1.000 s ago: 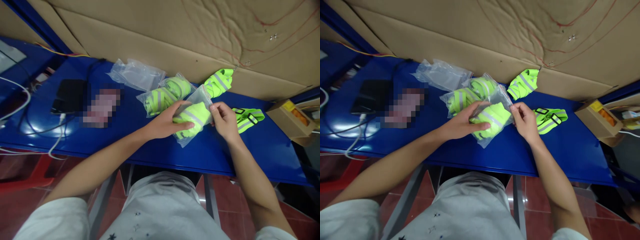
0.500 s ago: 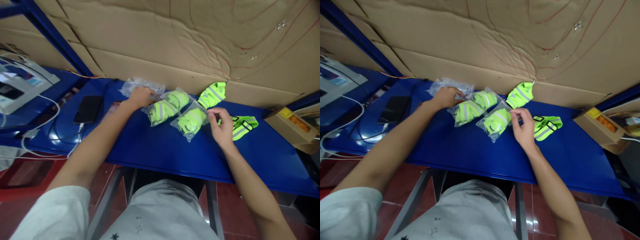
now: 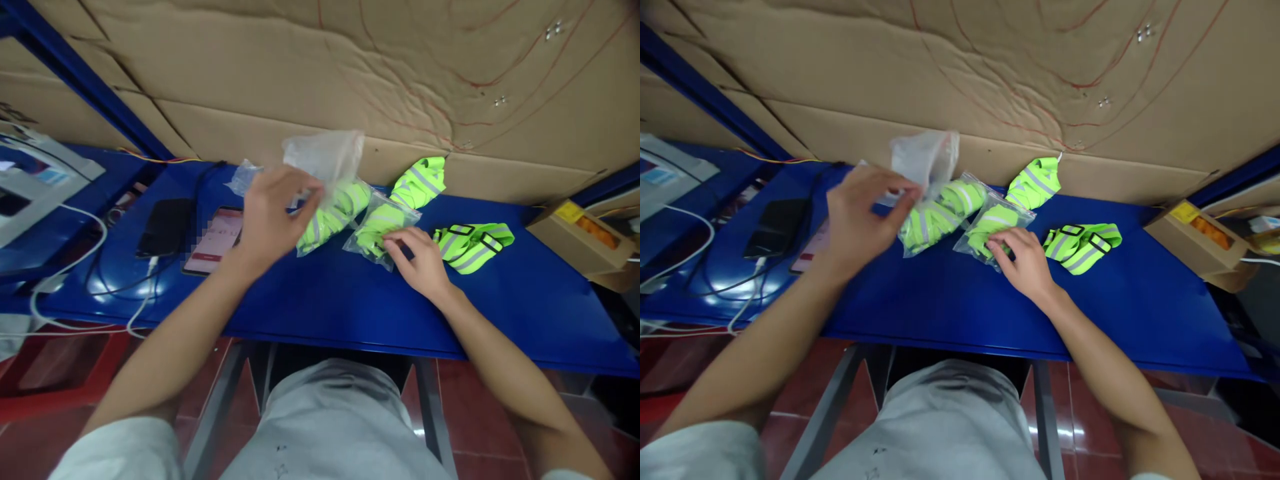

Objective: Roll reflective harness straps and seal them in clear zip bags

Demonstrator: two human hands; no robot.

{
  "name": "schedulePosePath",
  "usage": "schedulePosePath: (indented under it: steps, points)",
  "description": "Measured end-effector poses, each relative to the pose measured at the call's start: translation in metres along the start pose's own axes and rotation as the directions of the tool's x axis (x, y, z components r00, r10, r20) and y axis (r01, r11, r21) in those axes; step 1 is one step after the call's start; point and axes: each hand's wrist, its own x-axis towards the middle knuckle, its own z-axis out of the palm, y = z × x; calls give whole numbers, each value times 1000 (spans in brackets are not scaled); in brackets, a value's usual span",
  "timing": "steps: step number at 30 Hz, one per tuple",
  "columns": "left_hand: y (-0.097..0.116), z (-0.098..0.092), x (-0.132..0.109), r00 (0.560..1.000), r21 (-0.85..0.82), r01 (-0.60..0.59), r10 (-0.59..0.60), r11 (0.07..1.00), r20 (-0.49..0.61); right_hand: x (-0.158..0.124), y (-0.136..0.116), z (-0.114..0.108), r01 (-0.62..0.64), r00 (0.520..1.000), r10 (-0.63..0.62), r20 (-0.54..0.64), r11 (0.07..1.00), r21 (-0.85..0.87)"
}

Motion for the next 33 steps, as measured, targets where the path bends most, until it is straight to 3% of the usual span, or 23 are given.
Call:
schedulePosePath:
  steps: [2, 4, 7, 10, 14, 18, 22, 27, 29, 31, 33]
  points:
    - [28, 6, -19, 982, 28, -180, 178, 983, 61, 0, -5, -1, -62, 998, 63, -1, 987, 149]
    - [51, 13, -37, 938, 28, -325, 318, 945, 139, 0, -8, 2, -108, 994, 101, 41, 961, 255]
    - [71, 18, -57, 892, -18, -385, 377, 923, 250, 0, -9, 7, -162, 985, 129, 115, 920, 357]
    - [77, 18, -64, 873, -11, -359, 340, 933, 350, 0, -7, 11, -205, 970, 130, 206, 892, 403]
    - [71, 21, -65, 892, 57, -283, 241, 957, 382, -4, -7, 13, -234, 939, 93, 330, 878, 418]
    - [71, 26, -71, 893, 134, -283, 210, 950, 398, -7, -10, 12, -189, 943, 84, 323, 932, 310]
    - [81, 24, -86, 925, 227, -255, 169, 940, 339, -6, -10, 6, -142, 956, 98, 275, 980, 142]
    - [90, 21, -103, 904, 212, -198, 95, 957, 416, 1, -10, -6, -76, 912, 28, 410, 992, 100]
    - [87, 20, -109, 890, 196, -162, 58, 967, 453, 6, -9, -23, -22, 936, 3, 352, 999, 48]
    - [81, 18, -115, 876, 194, -117, 9, 974, 483, 9, -3, -51, 24, 990, -8, 142, 993, -112]
    - [76, 15, -119, 866, 207, -87, -28, 975, 499, 9, 10, -86, 4, 997, -29, -68, 938, -345]
